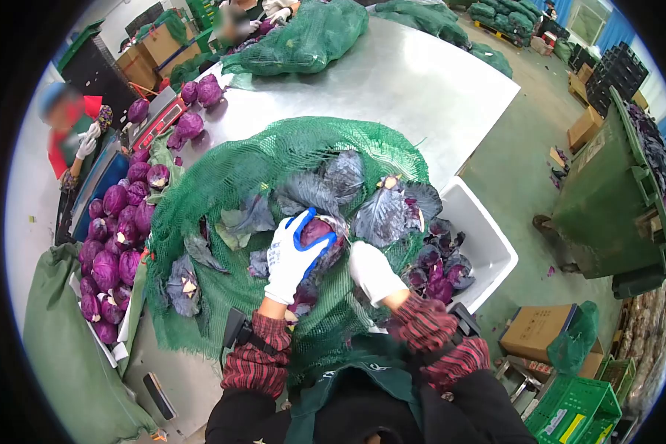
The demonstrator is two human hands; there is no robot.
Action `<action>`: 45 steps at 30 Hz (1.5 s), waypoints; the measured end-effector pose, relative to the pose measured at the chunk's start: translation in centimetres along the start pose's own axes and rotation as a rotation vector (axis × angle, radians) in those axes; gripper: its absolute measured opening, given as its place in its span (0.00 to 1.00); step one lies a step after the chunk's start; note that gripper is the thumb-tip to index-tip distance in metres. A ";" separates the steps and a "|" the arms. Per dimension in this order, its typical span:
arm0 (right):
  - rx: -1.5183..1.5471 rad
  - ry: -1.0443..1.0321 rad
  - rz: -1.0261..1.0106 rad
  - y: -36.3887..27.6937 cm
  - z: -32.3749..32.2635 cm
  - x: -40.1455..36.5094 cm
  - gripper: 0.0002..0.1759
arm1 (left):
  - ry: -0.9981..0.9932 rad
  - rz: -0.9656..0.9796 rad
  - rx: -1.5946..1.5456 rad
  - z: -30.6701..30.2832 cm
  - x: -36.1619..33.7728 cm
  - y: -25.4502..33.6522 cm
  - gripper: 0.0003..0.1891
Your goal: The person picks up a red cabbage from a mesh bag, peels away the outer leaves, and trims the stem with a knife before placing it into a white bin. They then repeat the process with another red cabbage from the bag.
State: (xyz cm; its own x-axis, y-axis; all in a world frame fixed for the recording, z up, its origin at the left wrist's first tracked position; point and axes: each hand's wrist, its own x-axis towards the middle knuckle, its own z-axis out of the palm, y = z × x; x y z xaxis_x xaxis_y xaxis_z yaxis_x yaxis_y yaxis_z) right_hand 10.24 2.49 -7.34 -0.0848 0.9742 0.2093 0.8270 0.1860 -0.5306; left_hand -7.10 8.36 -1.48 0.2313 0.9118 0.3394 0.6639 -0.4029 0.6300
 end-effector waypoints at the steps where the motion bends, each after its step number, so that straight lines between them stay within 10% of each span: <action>1: 0.018 0.003 0.023 -0.2 0.3 0.5 0.08 | -0.006 -0.004 0.002 -0.1 -0.2 0.4 0.31; 6: -0.159 -0.467 -0.143 0.5 -2.2 2.7 0.09 | 0.044 0.028 0.090 -0.3 -0.3 1.3 0.29; 24: 0.040 -0.062 0.098 0.1 2.1 1.6 0.13 | 0.166 0.027 -0.011 0.6 -3.9 0.8 0.27; 27: 0.004 -0.152 0.025 -1.3 0.5 2.5 0.13 | 0.155 0.087 -0.283 0.0 -5.1 -0.9 0.28; 29: 0.105 -0.529 0.317 -3.5 -2.6 2.9 0.14 | 0.134 0.087 -0.231 -0.1 -5.9 -1.1 0.28; 36: 0.378 -0.410 0.444 -1.4 -0.5 3.4 0.15 | 0.129 -0.039 -0.572 -1.4 -7.8 -0.8 0.35; 39: 0.376 -0.199 0.418 -1.8 -0.1 1.9 0.16 | 0.179 -0.047 0.086 -4.6 -11.6 3.5 0.39; 45: 0.108 0.093 0.230 -1.6 3.0 -0.3 0.17 | -0.108 0.032 0.516 -9.9 -14.3 -6.9 0.29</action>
State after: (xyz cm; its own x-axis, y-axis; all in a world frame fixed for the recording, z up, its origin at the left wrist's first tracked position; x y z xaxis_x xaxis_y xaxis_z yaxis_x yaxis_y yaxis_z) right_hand 7.26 2.32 -8.98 0.1538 0.9774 0.1453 0.7541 -0.0211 -0.6564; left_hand -22.00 -2.68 -3.73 0.3115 0.9135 0.2618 0.9125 -0.3644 0.1858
